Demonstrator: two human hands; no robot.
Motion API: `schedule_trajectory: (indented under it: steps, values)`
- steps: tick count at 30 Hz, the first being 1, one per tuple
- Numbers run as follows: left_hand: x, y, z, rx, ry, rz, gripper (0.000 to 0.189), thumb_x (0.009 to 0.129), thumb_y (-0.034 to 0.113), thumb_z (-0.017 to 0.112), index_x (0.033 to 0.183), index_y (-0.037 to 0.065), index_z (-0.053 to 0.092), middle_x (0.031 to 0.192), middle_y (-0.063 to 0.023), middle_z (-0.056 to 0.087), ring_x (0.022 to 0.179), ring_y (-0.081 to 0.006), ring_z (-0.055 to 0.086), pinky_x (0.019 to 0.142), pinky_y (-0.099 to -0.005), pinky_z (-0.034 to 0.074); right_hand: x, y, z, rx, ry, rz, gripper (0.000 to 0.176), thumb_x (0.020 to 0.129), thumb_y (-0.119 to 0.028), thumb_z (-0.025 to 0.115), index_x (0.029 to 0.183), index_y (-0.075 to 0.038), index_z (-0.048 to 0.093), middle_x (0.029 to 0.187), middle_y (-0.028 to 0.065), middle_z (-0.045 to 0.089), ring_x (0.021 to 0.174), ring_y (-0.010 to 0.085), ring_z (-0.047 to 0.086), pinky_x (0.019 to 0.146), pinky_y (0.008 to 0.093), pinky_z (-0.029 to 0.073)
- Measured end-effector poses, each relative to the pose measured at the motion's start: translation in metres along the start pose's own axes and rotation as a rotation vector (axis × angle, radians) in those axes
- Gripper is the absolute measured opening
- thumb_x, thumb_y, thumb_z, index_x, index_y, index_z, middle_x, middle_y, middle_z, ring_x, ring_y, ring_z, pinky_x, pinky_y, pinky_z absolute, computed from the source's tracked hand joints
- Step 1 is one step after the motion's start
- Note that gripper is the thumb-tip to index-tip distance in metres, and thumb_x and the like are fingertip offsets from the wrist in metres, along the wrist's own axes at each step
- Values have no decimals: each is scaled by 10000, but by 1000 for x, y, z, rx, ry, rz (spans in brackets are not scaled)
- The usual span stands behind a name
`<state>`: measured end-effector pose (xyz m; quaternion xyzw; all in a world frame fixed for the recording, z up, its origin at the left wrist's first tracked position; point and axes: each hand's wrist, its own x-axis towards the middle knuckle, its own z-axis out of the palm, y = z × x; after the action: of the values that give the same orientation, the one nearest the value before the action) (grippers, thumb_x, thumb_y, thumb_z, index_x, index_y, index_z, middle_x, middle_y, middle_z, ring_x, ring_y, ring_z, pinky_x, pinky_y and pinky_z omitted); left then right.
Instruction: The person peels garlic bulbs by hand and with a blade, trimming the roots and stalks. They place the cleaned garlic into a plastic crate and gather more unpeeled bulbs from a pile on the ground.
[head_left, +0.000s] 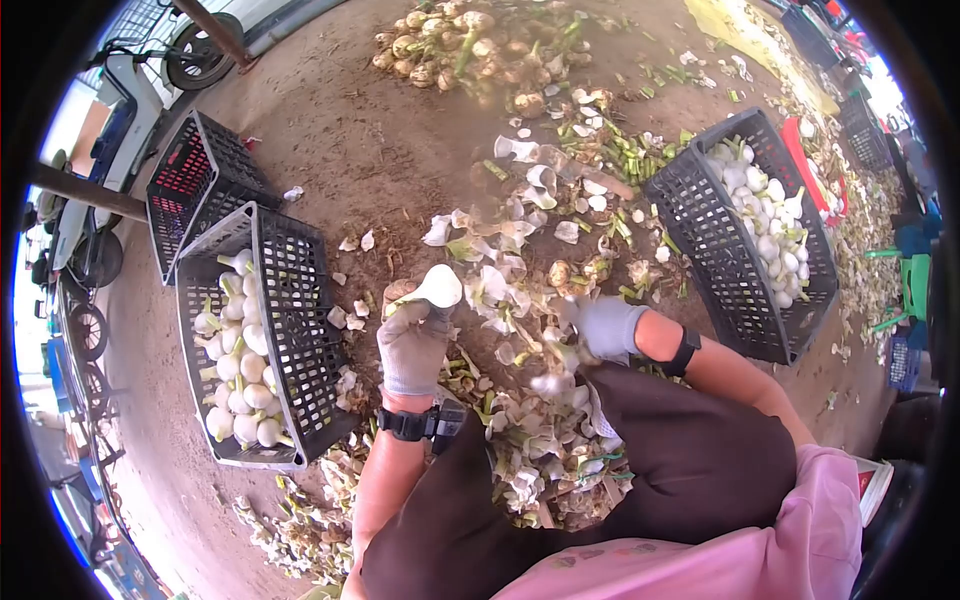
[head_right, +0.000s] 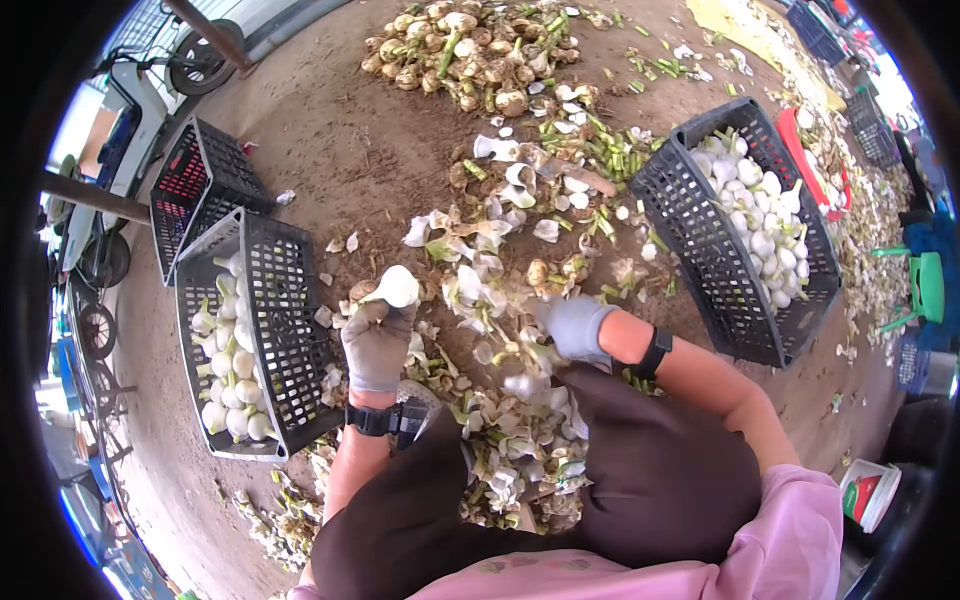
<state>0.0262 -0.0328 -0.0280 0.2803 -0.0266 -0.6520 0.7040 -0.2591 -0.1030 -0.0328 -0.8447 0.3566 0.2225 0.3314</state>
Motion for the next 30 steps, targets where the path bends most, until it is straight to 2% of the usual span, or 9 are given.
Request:
schedule_trajectory:
  steps: [6,10,13,14,17,19,21,27,30]
  values:
    - [-9,-35,17,336,-72,-37,118,872,75,547,967,32,602,1028,-117,625,905,-227,610,821,-347,525,15,-47,-22,1054,533,-609,738,773,-220,747,1413,-73,409,1170,176,615,1082,278,607,929,387,520]
    - [4,-24,13,205,3,-85,178,918,169,498,955,40,616,899,-97,637,813,-194,607,690,-303,490,-15,-11,-45,811,702,-427,297,860,-106,678,1153,-58,652,1150,96,655,958,214,646,856,277,531]
    - [13,-18,-33,518,19,-174,205,927,195,507,969,38,633,835,-80,648,703,-169,596,627,-290,474,-57,58,-61,2195,330,-889,485,847,-274,700,1273,-78,576,1308,146,554,1043,269,634,889,348,556]
    - [3,-28,-15,1014,191,-275,196,896,219,592,936,38,658,783,-66,642,636,-151,577,583,-288,460,-87,72,-73,2038,437,-1130,596,835,-309,718,1345,-89,503,1363,186,489,1071,284,621,898,372,557]
    - [14,-56,-41,1808,-90,-100,247,747,191,749,933,49,671,727,-47,640,712,-202,617,624,-326,480,-49,102,-44,1270,699,-99,458,893,-203,639,1316,-80,516,1292,178,548,1077,269,621,834,339,547]
    - [19,-59,-38,1848,-146,-27,394,727,93,729,1105,66,620,826,-25,625,731,-150,591,651,-281,480,-14,101,-13,1015,480,127,402,865,-72,588,1265,-57,544,1222,166,596,967,224,643,783,323,533]
    - [20,-60,-34,1772,-177,6,561,711,15,707,1246,75,551,935,-31,604,769,-127,580,688,-262,488,37,135,40,238,783,159,362,817,16,534,1172,-20,597,1049,174,654,838,199,646,742,309,515]
    - [14,-67,10,1068,-210,-177,805,723,-121,607,1458,46,323,1152,-93,494,956,-157,578,832,-270,515,48,99,8,879,838,-46,265,794,1,550,1029,-13,672,829,185,683,800,328,655,723,341,491]
    - [23,-76,3,1264,-272,-82,746,750,-105,611,1431,20,333,1146,-92,498,997,-152,548,815,-272,510,26,89,-13,280,825,112,476,791,0,557,1257,-96,574,1172,264,580,951,385,636,800,401,516]
